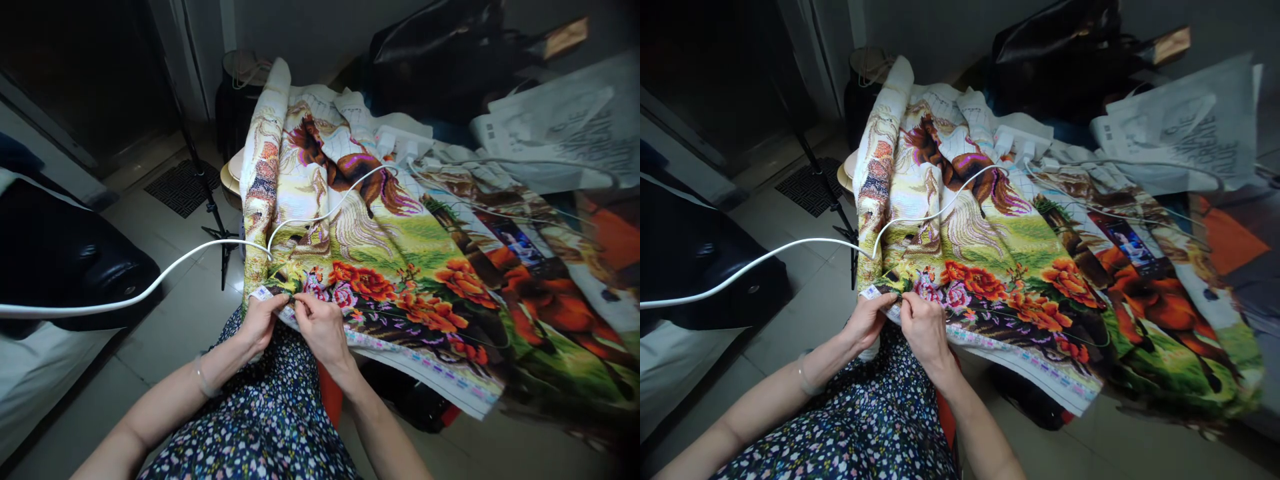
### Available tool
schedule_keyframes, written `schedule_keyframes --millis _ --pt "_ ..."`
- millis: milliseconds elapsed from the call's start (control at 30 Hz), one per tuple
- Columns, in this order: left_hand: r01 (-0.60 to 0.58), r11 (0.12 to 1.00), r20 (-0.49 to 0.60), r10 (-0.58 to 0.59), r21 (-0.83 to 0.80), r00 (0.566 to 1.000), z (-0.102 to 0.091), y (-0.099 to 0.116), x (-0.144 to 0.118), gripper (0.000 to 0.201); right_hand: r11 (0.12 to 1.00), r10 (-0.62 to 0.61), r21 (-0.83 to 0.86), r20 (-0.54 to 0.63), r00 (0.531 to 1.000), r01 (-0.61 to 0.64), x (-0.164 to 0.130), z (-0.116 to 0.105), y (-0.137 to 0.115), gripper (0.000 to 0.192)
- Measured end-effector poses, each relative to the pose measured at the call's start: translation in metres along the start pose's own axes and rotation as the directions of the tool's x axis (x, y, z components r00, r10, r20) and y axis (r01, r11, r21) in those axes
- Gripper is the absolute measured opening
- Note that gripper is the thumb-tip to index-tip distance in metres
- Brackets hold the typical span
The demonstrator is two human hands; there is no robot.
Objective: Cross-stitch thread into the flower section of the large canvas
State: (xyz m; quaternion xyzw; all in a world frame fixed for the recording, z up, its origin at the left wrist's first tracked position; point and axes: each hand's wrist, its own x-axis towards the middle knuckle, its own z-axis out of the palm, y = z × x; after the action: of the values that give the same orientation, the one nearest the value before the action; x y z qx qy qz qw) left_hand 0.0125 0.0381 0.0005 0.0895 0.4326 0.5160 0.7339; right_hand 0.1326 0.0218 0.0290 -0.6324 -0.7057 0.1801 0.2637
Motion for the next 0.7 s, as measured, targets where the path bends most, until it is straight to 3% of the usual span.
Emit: schedule_keyframes --millis 200,467,700 --pt "0.036 0.999 0.014 -0.035 -0.020 0.999 0.000 0.000 -0.001 0.022 0.998 0.038 0.050 0.003 0.999 -0.038 0.000 0.002 0.000 0.022" --pt "-0.031 0.999 0.023 0.031 0.010 0.999 0.002 0.001 0.001 0.038 0.977 0.019 0.211 -0.008 1.000 -0.017 0.000 -0.003 0.006 0.019" --pt "-0.016 1.000 0.025 0.016 0.007 1.000 0.002 0.004 0.001 0.044 0.934 0.027 0.357 0.027 0.999 -0.035 0.001 0.000 0.017 0.018"
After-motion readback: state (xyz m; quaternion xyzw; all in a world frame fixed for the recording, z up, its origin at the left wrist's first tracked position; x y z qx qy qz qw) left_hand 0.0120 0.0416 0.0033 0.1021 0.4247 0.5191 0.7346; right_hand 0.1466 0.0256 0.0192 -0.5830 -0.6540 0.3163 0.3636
